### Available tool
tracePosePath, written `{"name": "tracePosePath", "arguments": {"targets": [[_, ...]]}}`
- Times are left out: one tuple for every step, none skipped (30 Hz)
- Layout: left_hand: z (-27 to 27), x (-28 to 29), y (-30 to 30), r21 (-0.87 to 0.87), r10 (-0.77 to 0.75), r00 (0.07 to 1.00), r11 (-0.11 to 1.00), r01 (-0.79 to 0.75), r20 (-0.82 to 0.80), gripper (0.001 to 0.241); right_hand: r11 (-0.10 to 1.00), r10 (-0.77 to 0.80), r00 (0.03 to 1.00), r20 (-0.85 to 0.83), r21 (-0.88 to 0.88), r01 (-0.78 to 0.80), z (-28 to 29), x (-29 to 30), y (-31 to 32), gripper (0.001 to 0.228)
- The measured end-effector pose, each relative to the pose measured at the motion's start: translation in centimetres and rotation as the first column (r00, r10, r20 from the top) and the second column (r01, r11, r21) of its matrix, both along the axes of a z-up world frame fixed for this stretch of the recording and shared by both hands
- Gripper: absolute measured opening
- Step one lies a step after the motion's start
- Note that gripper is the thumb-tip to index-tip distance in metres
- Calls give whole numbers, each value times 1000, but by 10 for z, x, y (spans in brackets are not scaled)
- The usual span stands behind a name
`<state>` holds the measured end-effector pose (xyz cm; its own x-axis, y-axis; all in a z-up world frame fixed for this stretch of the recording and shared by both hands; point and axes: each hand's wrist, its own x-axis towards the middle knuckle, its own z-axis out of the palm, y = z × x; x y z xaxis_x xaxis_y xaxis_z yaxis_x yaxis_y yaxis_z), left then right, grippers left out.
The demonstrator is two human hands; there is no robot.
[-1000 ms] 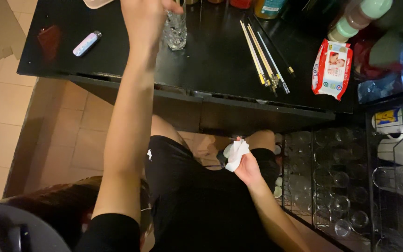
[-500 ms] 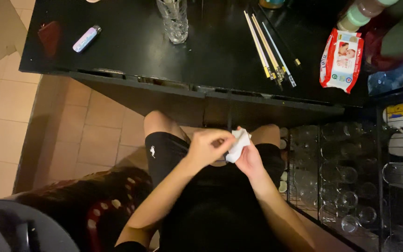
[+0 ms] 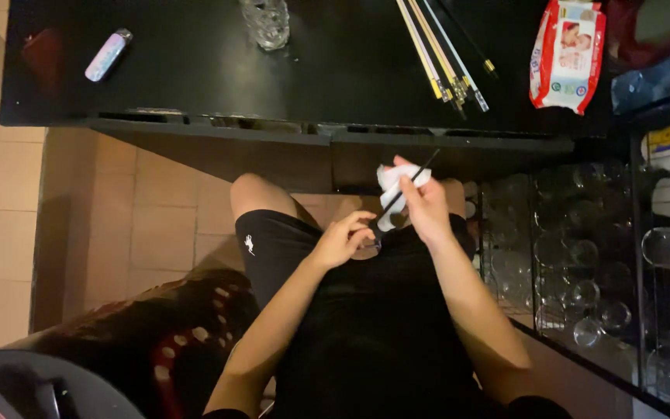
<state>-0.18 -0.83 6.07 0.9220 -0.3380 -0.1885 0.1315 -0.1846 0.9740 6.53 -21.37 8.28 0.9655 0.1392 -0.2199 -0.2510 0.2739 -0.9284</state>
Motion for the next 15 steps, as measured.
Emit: {"name": "tracePosePath", "arguments": {"targets": [[-6,2,1,16,-4,1000,1000,4,7,22,999,-28,999,37,-32,29,5,5,-2,43],[-11,4,2,33,-9,1000,999,9,15,19,996,-54,996,75,-63,59,11,11,-4,44],[-21,4,3,32,-11,1000,999,10,17,19,996,-55,995,77,-63,60,22,14,-5,44],[-30,4,3,2,-19,999,1000,19,29,20,994,-38,996,80,108,29,33,16,-6,46],[-40,2,3,-29,-25,999,999,26,37,20,961,-19,997,81,276,-4,43,18,-8,48],[-40,4,3,-31,-25,999,999,26,36,20,962,-19,997,80,274,-4,51,17,-5,48],[-41,4,3,-56,-24,1000,998,24,-1,22,897,20,1000,6,442,-20,60,15,-2,54],[-42,3,4,-82,-23,999,996,20,-38,23,802,70,996,-61,596,-20,68,14,1,62],[-43,3,3,-84,-22,999,996,18,-41,23,803,71,995,-64,595,-19,51,12,0,62],[-45,2,3,-102,-35,998,994,29,-56,23,891,86,996,-38,449,-60,35,10,-1,53],[-46,2,4,-118,-48,996,992,40,-69,22,952,106,994,-13,291,-98,19,10,0,46],[-42,3,4,-118,-47,996,992,38,-70,22,952,107,994,-13,291,-99,11,6,1,46],[-39,3,4,-97,-57,996,994,50,-71,21,987,127,992,19,96,-128,3,1,2,42],[-36,2,4,-76,-68,995,995,62,-73,21,984,153,987,47,-103,-147,-5,-4,3,38],[-40,2,5,-76,-69,995,995,63,-71,21,984,152,987,49,-103,-146,-5,-5,4,38]]}}
